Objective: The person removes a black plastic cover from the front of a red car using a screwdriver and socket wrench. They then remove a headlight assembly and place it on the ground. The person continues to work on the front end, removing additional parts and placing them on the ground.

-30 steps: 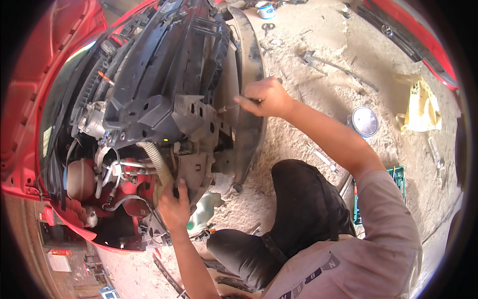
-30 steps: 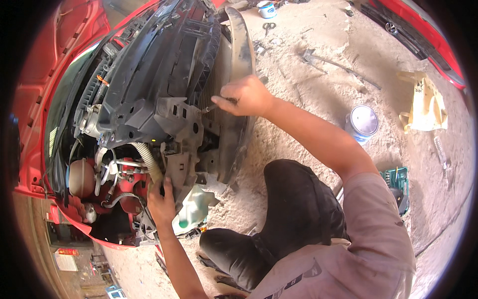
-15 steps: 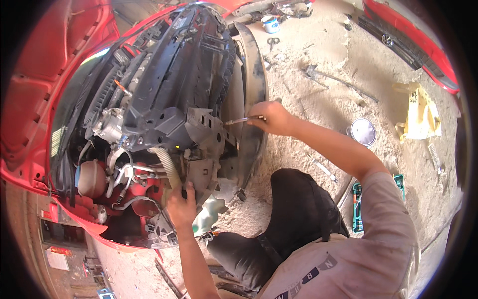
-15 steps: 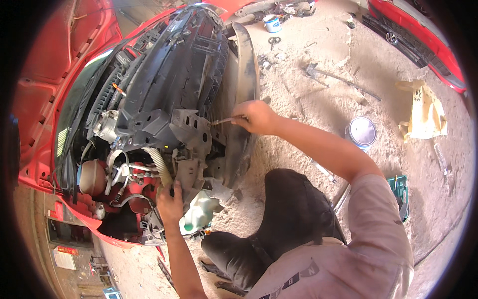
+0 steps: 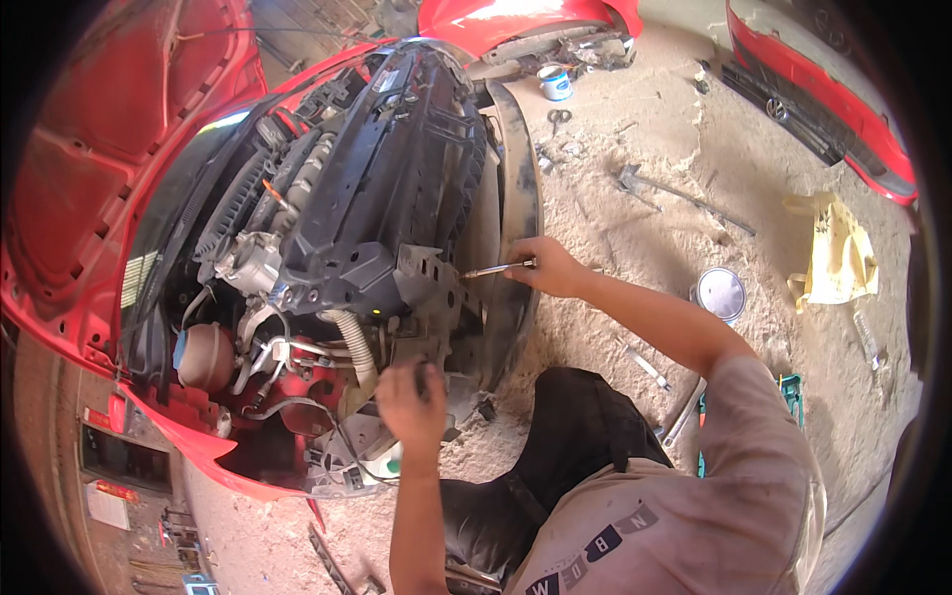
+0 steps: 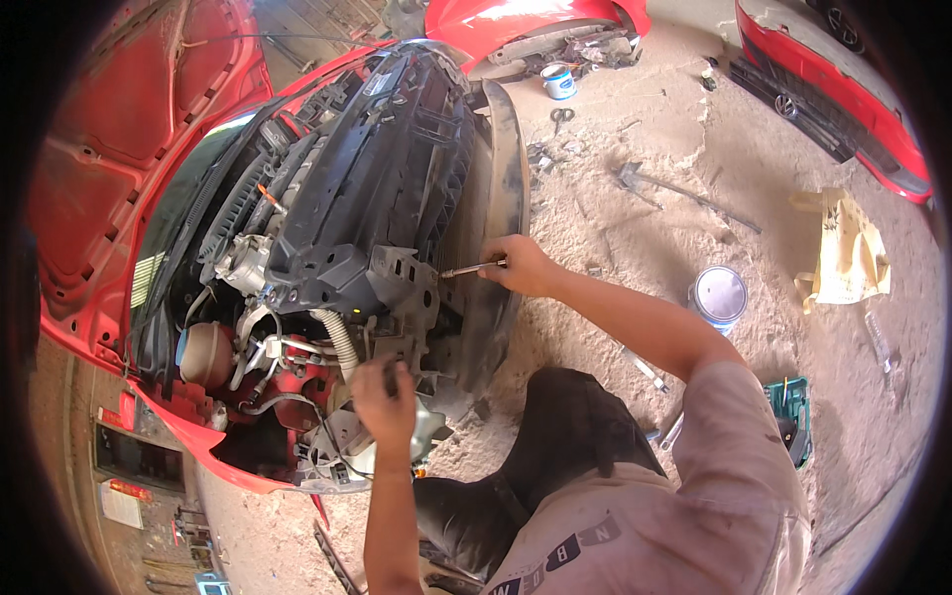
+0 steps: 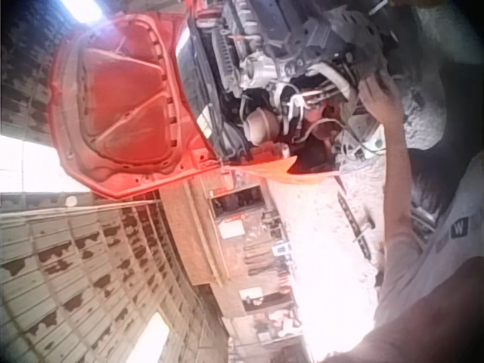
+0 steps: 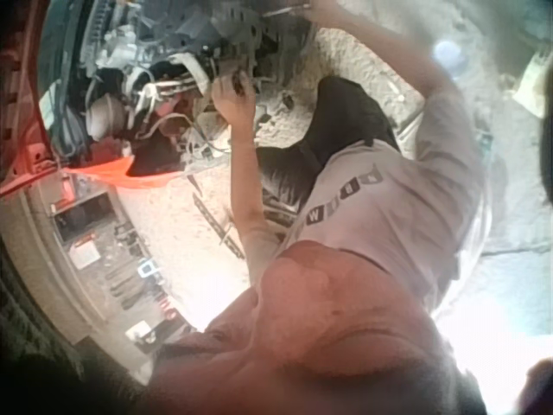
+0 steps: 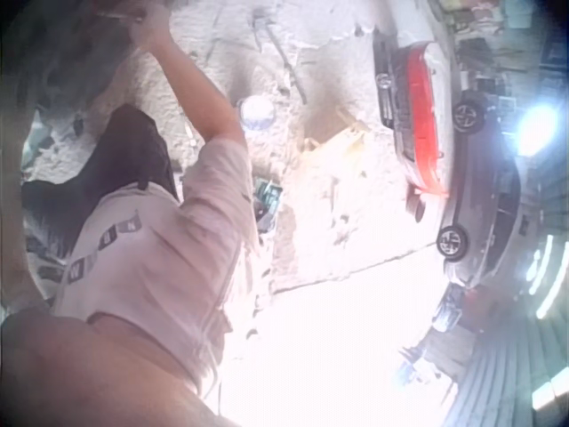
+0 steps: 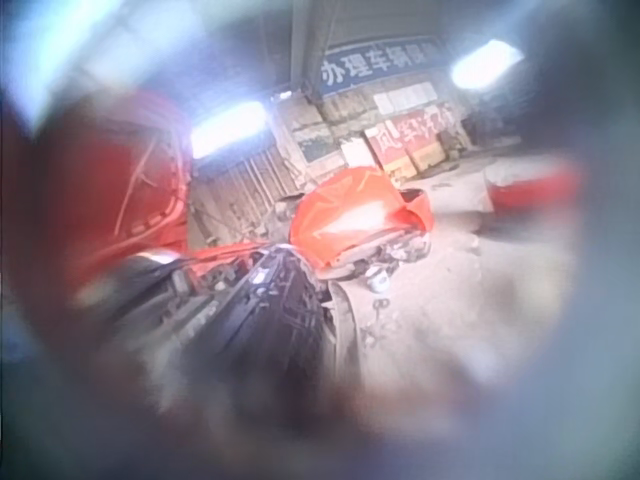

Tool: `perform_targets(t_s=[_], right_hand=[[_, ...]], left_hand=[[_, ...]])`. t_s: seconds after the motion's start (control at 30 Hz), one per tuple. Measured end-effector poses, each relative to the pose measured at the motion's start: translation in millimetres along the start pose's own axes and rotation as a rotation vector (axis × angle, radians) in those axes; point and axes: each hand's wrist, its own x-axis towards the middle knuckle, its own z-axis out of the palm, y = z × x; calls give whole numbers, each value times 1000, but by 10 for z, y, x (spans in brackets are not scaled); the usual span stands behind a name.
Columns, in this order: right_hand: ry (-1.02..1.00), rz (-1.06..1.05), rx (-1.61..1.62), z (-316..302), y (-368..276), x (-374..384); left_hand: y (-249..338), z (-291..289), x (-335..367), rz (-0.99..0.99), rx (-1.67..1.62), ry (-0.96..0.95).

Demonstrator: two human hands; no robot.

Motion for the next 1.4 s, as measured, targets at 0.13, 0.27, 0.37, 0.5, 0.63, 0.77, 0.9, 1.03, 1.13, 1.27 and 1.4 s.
perform_targets(t_s=[0.13, 0.27, 0.37, 0.5, 0.63, 0.77, 0.9, 1.03, 1.13, 1.27, 1.4], right_hand=[[-372, 599, 0, -72, -288, 132], [-356, 584, -16, -111, -304, 123], [-167, 250, -116, -49, -327, 6], [-138, 93, -152, -25, -311, -42], [-124, 51, -49, -22, -365, -59], [-1, 407, 302, -6, -318, -163], [-109, 592, 55, -2, -203, -213], [11, 422, 63, 39, -309, -223], [86, 303, 139, 80, -253, -251], [-4, 456, 181, 56, -254, -177], [-206, 652, 51, -22, -262, -110]], left_hand=[[407, 481, 83, -403, -437, -131], [590, 944, 311, -938, -885, -296], [579, 1157, 506, -1281, -1161, -321], [660, 1348, 679, -1508, -1382, -185], [602, 1461, 716, -1516, -1500, -91], [540, 1469, 660, -1462, -1689, -105], [540, 1493, 647, -1433, -1763, -129], [609, 1413, 701, -1509, -1535, -148], [609, 1430, 711, -1540, -1456, -155], [448, 1476, 615, -1451, -1591, -187], [436, 1477, 589, -1442, -1787, -178]])
